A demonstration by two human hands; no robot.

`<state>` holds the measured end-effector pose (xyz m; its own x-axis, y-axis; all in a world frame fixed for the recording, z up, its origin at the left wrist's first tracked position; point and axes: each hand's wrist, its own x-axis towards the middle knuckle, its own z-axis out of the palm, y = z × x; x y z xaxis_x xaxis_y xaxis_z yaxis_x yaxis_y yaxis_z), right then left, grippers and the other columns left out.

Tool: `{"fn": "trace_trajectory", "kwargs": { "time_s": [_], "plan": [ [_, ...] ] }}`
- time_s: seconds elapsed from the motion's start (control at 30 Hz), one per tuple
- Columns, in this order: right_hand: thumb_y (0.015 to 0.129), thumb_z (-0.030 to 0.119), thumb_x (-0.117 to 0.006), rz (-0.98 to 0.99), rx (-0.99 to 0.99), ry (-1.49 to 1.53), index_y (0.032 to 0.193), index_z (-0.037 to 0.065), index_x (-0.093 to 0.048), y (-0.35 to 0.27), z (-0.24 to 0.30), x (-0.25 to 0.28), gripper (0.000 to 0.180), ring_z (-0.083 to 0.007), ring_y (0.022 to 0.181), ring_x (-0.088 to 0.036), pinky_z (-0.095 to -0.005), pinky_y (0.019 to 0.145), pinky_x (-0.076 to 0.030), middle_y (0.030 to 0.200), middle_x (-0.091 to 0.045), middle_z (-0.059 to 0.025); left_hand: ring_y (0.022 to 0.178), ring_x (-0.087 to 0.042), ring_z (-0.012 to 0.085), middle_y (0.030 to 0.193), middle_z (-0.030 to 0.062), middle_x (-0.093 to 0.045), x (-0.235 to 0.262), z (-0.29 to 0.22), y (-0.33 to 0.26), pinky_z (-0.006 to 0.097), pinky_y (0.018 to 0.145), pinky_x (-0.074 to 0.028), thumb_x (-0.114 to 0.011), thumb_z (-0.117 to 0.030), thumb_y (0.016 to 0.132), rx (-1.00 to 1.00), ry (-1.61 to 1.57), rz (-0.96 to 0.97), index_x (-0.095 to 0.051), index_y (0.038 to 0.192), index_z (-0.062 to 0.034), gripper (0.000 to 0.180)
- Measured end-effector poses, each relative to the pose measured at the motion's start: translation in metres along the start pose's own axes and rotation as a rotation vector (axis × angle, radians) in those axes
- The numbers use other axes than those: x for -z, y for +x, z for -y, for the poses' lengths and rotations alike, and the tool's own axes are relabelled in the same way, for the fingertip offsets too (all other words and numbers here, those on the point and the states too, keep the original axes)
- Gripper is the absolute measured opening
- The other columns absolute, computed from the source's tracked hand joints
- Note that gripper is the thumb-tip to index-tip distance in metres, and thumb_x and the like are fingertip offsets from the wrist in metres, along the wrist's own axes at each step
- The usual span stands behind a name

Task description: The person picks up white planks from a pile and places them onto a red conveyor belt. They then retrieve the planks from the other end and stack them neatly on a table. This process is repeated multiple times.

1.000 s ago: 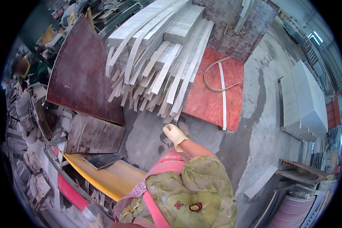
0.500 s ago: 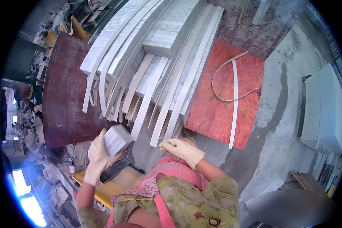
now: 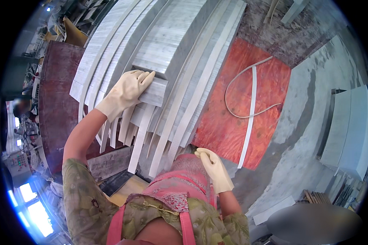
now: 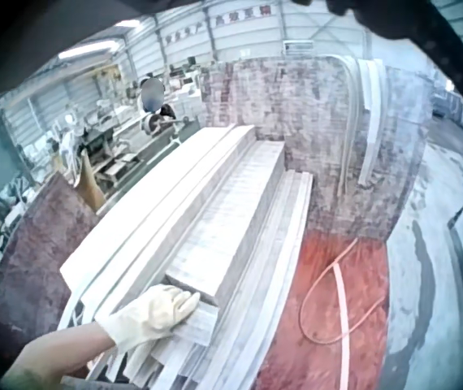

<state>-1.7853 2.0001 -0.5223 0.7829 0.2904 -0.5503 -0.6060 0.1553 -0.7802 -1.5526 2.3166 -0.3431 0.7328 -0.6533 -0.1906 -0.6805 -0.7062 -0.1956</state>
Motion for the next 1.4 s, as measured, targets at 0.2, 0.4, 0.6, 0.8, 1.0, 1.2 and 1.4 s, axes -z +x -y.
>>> {"fn": "trace_trajectory", "kwargs": {
  "time_s": [0.2, 0.4, 0.6, 0.8, 1.0, 1.2, 1.4],
  "plan": [
    [0.106, 0.015, -0.050, 0.014, -0.001, 0.018, 0.132, -0.007, -0.057, 0.030, 0.004, -0.006, 0.035, -0.0233, 0.119, -0.064, -0.0338, 0.106, -0.049, 0.124, -0.068, -0.0183, 0.121, -0.059, 0.0290, 0.126, 0.0132, -0.061, -0.021, 0.036, 0.013, 0.038, 0.112, -0.045, -0.085, -0.011, 0.065, -0.005, -0.089, -0.027, -0.045, 0.143, 0.0029, 0.089],
    [0.106, 0.013, -0.050, 0.071, -0.042, -0.041, 0.132, -0.008, -0.056, 0.048, 0.014, -0.027, 0.034, -0.0241, 0.120, -0.064, -0.0352, 0.107, -0.049, 0.124, -0.067, -0.0180, 0.141, -0.043, 0.0238, 0.149, 0.0105, -0.046, -0.005, 0.029, 0.004, 0.038, 0.123, -0.031, -0.089, -0.029, 0.065, 0.109, 0.149, -0.021, -0.038, 0.150, -0.0005, 0.103],
    [0.106, 0.013, -0.051, 0.085, 0.017, -0.037, 0.140, -0.007, -0.048, 0.069, 0.038, -0.043, 0.041, -0.0229, 0.119, -0.064, -0.0348, 0.106, -0.048, 0.123, -0.068, -0.0169, 0.147, -0.036, 0.0298, 0.156, 0.0172, -0.039, -0.027, 0.048, 0.007, 0.040, 0.124, -0.029, -0.092, -0.030, 0.060, 0.120, -0.032, -0.006, -0.033, 0.152, 0.0016, 0.114],
    [0.105, 0.018, -0.054, -0.032, 0.313, 0.000, 0.151, -0.006, -0.035, 0.089, 0.081, -0.073, 0.056, -0.0248, 0.135, -0.052, -0.0352, 0.113, -0.039, 0.142, -0.056, -0.0205, 0.150, -0.031, 0.0314, 0.160, 0.0198, -0.034, -0.050, 0.042, -0.004, 0.042, 0.126, -0.027, -0.095, -0.035, 0.057, 0.310, -0.089, -0.080, -0.025, 0.157, -0.0001, 0.128],
    [0.106, 0.031, -0.054, -0.126, 0.415, -0.039, 0.159, -0.001, -0.022, 0.094, 0.135, -0.169, 0.070, -0.0301, 0.151, -0.030, -0.0387, 0.122, -0.025, 0.164, -0.027, -0.0220, 0.148, -0.034, 0.0339, 0.157, 0.0209, -0.038, -0.057, 0.006, -0.066, 0.043, 0.125, -0.026, -0.090, -0.029, 0.067, 0.416, -0.093, -0.260, -0.033, 0.154, 0.0011, 0.108],
    [0.108, 0.033, -0.046, -0.295, 0.787, -0.082, 0.157, -0.006, -0.023, 0.142, 0.132, -0.257, 0.067, -0.0274, 0.150, -0.028, -0.0356, 0.123, -0.020, 0.161, -0.030, -0.0212, 0.126, -0.058, 0.0389, 0.134, 0.0218, -0.061, -0.075, -0.094, -0.247, 0.047, 0.113, -0.043, -0.072, -0.006, 0.084, 0.425, -0.604, -0.503, -0.058, 0.136, -0.0008, 0.054],
    [0.105, 0.034, -0.053, -0.381, 0.643, -0.096, 0.148, -0.015, -0.034, 0.153, 0.118, -0.294, 0.068, -0.0291, 0.139, -0.044, -0.0360, 0.117, -0.031, 0.151, -0.044, -0.0245, 0.117, -0.065, 0.0350, 0.120, 0.0221, -0.070, -0.081, -0.151, -0.370, 0.041, 0.103, -0.048, -0.057, -0.009, 0.099, 1.184, -1.105, -0.453, -0.069, 0.117, 0.0038, 0.025]
  ]
}}
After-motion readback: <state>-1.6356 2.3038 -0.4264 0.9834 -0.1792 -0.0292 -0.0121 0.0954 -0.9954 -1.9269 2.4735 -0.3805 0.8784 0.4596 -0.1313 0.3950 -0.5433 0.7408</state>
